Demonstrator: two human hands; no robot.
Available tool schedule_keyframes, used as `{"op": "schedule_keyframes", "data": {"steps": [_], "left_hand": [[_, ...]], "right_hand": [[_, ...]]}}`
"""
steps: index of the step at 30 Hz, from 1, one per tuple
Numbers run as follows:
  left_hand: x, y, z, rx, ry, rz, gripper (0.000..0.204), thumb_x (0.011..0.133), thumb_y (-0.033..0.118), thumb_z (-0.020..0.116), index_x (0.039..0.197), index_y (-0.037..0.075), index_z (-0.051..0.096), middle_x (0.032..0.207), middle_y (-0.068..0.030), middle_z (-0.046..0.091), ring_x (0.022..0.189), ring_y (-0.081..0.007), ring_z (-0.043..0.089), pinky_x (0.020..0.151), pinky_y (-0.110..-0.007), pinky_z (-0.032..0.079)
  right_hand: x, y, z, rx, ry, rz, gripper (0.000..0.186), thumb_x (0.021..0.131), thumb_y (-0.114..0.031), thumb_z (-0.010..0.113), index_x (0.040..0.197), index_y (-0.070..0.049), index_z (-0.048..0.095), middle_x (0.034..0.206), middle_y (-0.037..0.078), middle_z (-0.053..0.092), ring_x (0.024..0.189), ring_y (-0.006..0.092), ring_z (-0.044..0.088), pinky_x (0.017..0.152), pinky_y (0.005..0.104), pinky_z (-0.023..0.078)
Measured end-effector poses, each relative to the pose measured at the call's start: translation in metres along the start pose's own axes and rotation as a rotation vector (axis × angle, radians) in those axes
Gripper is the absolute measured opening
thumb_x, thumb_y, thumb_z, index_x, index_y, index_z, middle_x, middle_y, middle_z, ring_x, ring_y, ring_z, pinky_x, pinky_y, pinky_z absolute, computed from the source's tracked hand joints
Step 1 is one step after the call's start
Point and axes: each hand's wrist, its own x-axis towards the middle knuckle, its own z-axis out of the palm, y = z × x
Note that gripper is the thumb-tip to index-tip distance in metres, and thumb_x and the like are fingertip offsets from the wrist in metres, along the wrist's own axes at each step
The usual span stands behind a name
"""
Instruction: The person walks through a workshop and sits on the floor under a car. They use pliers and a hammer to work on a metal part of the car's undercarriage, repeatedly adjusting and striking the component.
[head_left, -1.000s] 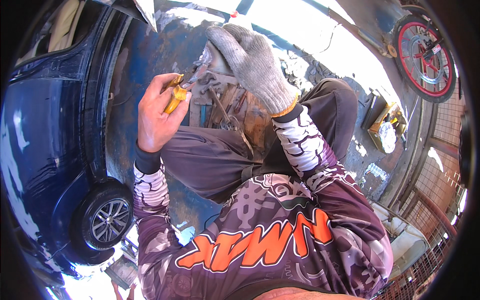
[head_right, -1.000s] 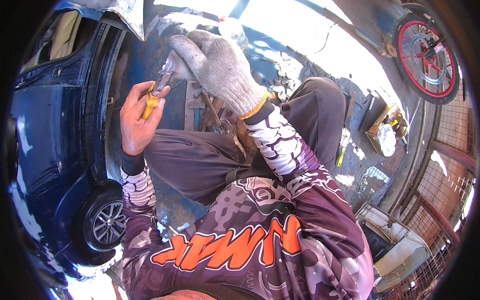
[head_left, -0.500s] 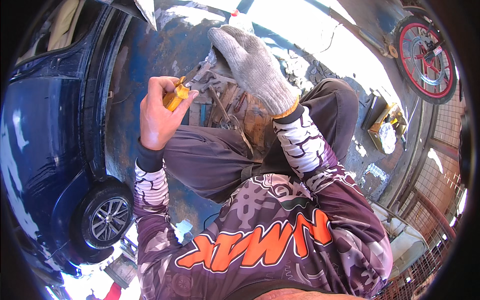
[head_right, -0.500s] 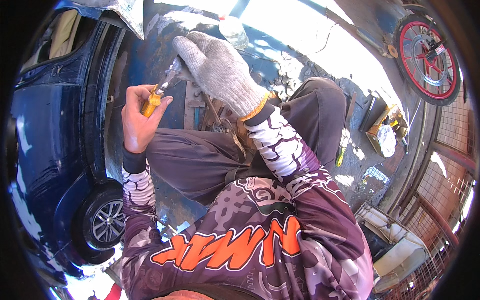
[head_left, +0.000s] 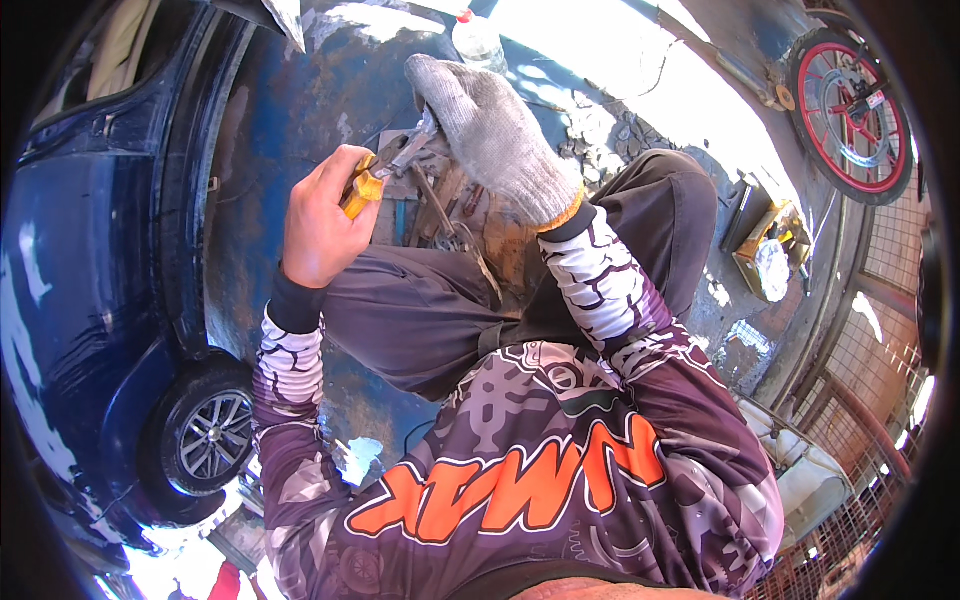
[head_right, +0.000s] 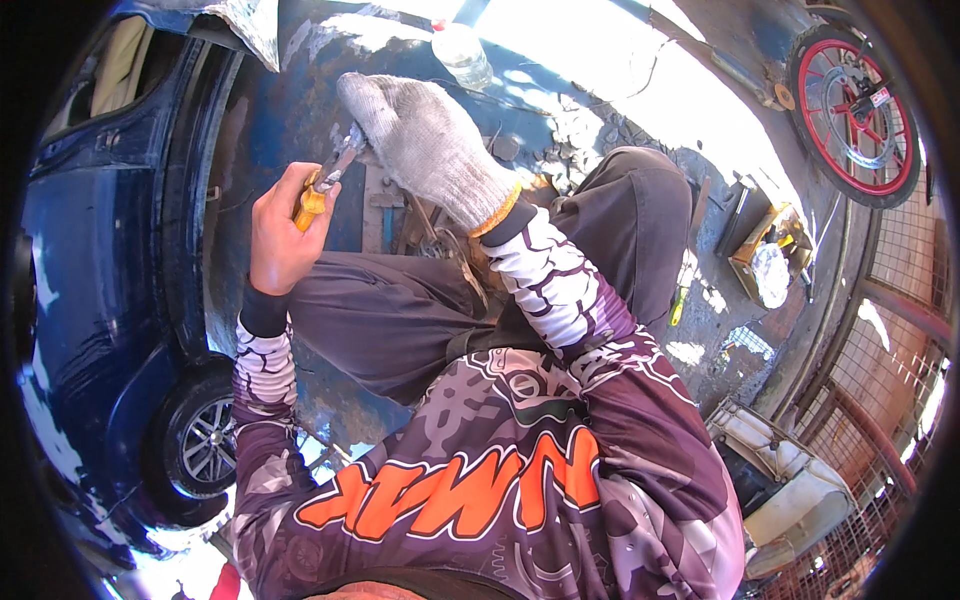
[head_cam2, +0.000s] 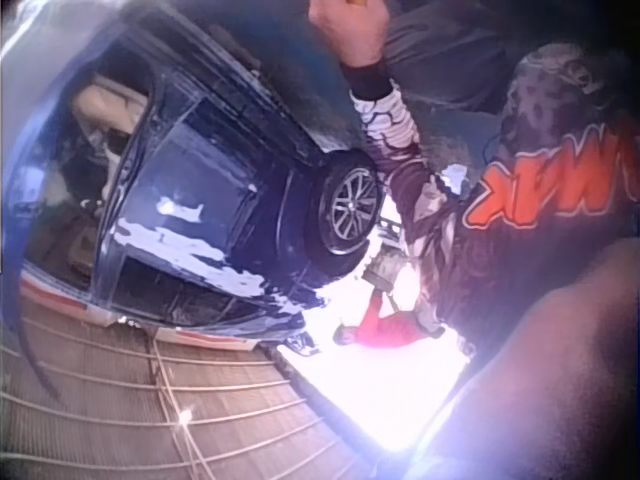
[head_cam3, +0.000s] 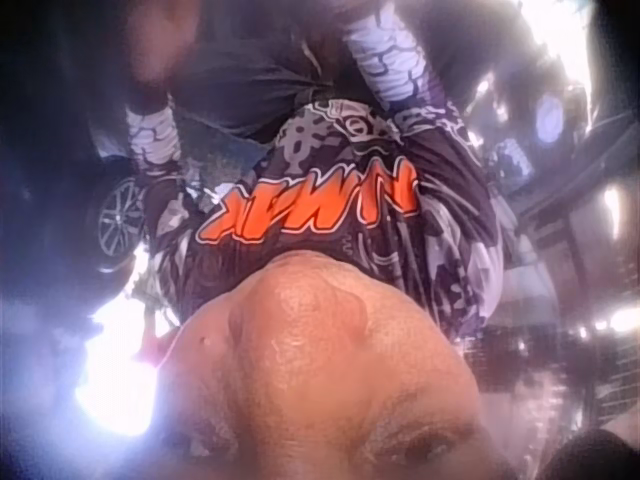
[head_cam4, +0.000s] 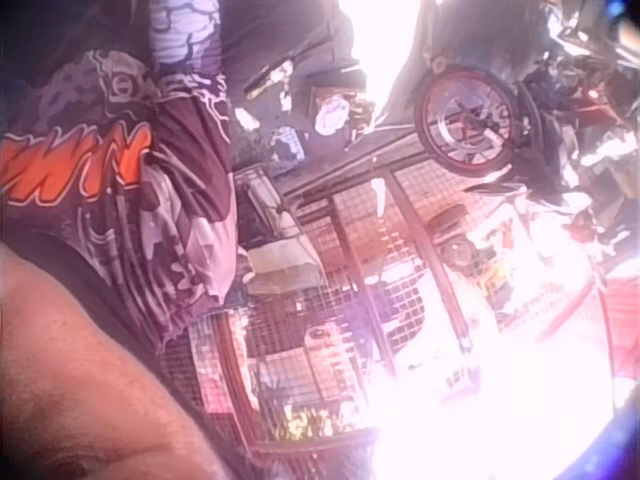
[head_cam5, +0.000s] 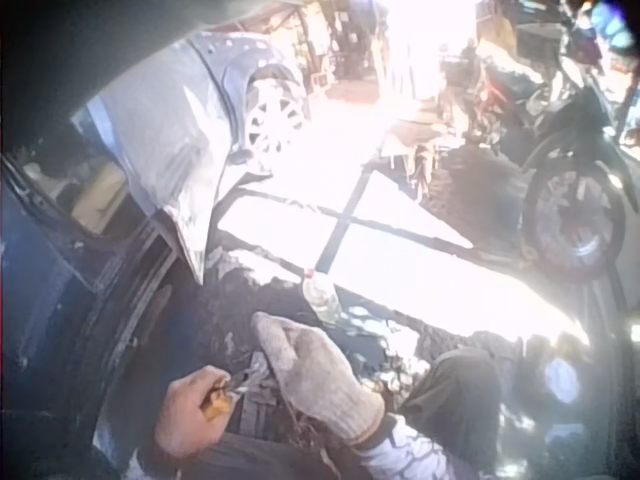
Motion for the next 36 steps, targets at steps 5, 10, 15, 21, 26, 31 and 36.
{"op": "schedule_keyframes", "data": {"steps": [5, 10, 15, 21, 26, 31, 36], "left_hand": [[0.003, -0.006, 0.001, 0.021, -0.015, 0.05, 0.033, 0.084, -0.002, 0.075, 0.113, 0.004, 0.061, 0.098, -0.0192, 0.07, 0.088, -0.0427, 0.07, 0.076, -0.04, 0.056], [0.004, -0.001, -0.001, 0.019, -0.04, 0.027, 0.034, 0.083, -0.002, 0.076, 0.113, 0.004, 0.061, 0.099, -0.0195, 0.07, 0.09, -0.0435, 0.07, 0.077, -0.041, 0.057], [-0.003, 0.007, -0.003, 0.056, -0.004, 0.014, 0.029, 0.085, 0.001, 0.076, 0.111, 0.005, 0.061, 0.097, -0.0183, 0.07, 0.088, -0.0416, 0.07, 0.075, -0.041, 0.056], [-0.014, 0.005, -0.012, 0.211, 0.0, 0.088, 0.036, 0.081, 0.006, 0.077, 0.112, 0.009, 0.06, 0.1, -0.0154, 0.07, 0.09, -0.0408, 0.071, 0.072, -0.047, 0.057], [-0.013, 0.005, -0.012, 0.277, -0.061, 0.168, 0.036, 0.08, 0.006, 0.076, 0.111, 0.01, 0.059, 0.094, -0.0141, 0.066, 0.085, -0.0391, 0.07, 0.071, -0.047, 0.058], [-0.016, 0.003, 0.0, 0.244, -0.109, 0.14, 0.037, 0.078, 0.0, 0.075, 0.111, 0.008, 0.06, 0.1, -0.0162, 0.069, 0.088, -0.0431, 0.069, 0.073, -0.047, 0.056], [-0.021, -0.001, 0.006, 0.264, -0.103, 0.179, 0.034, 0.08, 0.006, 0.075, 0.111, 0.008, 0.059, 0.091, -0.0145, 0.065, 0.083, -0.0394, 0.07, 0.07, -0.048, 0.057]], "right_hand": [[0.0, 0.018, 0.001, -0.101, -0.047, -0.112, 0.044, 0.11, -0.036, 0.053, 0.125, 0.001, 0.07, 0.09, 0.018, 0.075, 0.085, 0.0334, 0.075, 0.078, 0.0413, 0.057], [0.004, 0.037, 0.0, -0.262, -0.133, -0.331, 0.037, 0.105, -0.015, 0.054, 0.137, 0.0, 0.062, 0.108, 0.022, 0.074, 0.096, 0.0375, 0.074, 0.083, 0.0429, 0.059], [0.003, 0.047, 0.001, -0.228, -0.138, -0.362, 0.037, 0.099, -0.008, 0.06, 0.136, -0.002, 0.062, 0.109, 0.022, 0.073, 0.098, 0.0392, 0.073, 0.085, 0.0443, 0.059], [0.022, 0.036, 0.007, 0.111, 0.009, 0.01, 0.046, 0.111, -0.045, 0.044, 0.108, -0.005, 0.067, 0.089, 0.008, 0.069, 0.077, 0.0187, 0.067, 0.07, 0.0323, 0.053], [0.023, 0.015, 0.012, 0.501, 0.005, 0.275, 0.052, 0.112, -0.055, 0.047, 0.086, -0.012, 0.065, 0.067, 0.0, 0.057, 0.057, 0.0076, 0.052, 0.051, 0.0266, 0.039], [0.016, 0.014, 0.024, 0.479, 0.057, 0.364, 0.04, 0.109, -0.044, 0.059, 0.084, -0.014, 0.065, 0.06, -0.006, 0.051, 0.047, 0.0062, 0.044, 0.044, 0.0253, 0.03], [0.015, 0.031, 0.031, 0.515, 0.057, 0.382, 0.038, 0.107, -0.032, 0.065, 0.073, -0.015, 0.064, 0.057, -0.007, 0.049, 0.046, 0.0052, 0.041, 0.044, 0.0252, 0.028]]}}
